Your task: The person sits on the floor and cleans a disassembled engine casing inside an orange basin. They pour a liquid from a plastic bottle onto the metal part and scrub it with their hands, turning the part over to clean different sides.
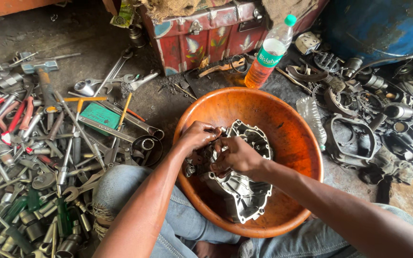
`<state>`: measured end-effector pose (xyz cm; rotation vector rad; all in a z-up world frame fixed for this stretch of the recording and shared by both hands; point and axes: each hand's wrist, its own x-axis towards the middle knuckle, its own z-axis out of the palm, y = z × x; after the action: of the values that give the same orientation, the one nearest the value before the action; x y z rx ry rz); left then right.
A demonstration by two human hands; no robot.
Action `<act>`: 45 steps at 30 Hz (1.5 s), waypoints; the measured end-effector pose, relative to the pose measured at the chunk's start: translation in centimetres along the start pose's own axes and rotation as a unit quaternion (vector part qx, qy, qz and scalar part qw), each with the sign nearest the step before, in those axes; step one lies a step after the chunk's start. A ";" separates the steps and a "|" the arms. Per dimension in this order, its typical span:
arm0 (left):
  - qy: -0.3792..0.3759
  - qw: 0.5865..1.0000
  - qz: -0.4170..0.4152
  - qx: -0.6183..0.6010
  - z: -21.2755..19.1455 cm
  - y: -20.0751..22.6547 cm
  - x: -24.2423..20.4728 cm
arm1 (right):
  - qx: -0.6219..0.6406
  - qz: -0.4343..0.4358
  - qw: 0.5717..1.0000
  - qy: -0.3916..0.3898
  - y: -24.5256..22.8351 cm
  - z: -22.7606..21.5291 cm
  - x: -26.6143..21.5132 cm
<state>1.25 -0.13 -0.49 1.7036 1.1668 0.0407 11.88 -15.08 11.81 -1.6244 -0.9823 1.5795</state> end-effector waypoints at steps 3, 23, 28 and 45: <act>-0.028 0.999 -0.004 -0.038 0.6 -1.2 1.4 | 0.026 -0.046 0.999 0.010 2.3 0.0 0.3; 0.085 0.952 0.265 -0.127 -1.7 5.0 0.3 | -0.425 0.015 0.790 0.442 4.6 -23.5 -3.9; 0.088 0.932 0.349 -0.055 -0.4 10.0 0.3 | -0.468 0.288 0.781 0.295 12.7 -28.9 -4.5; 0.089 0.918 0.385 0.033 3.2 23.5 -1.4 | -0.438 -0.161 0.784 0.408 -7.8 -23.0 -5.3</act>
<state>17.89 -3.45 16.06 2.1598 0.5536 0.6583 34.35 -14.69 22.43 -2.2410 -1.4388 0.0068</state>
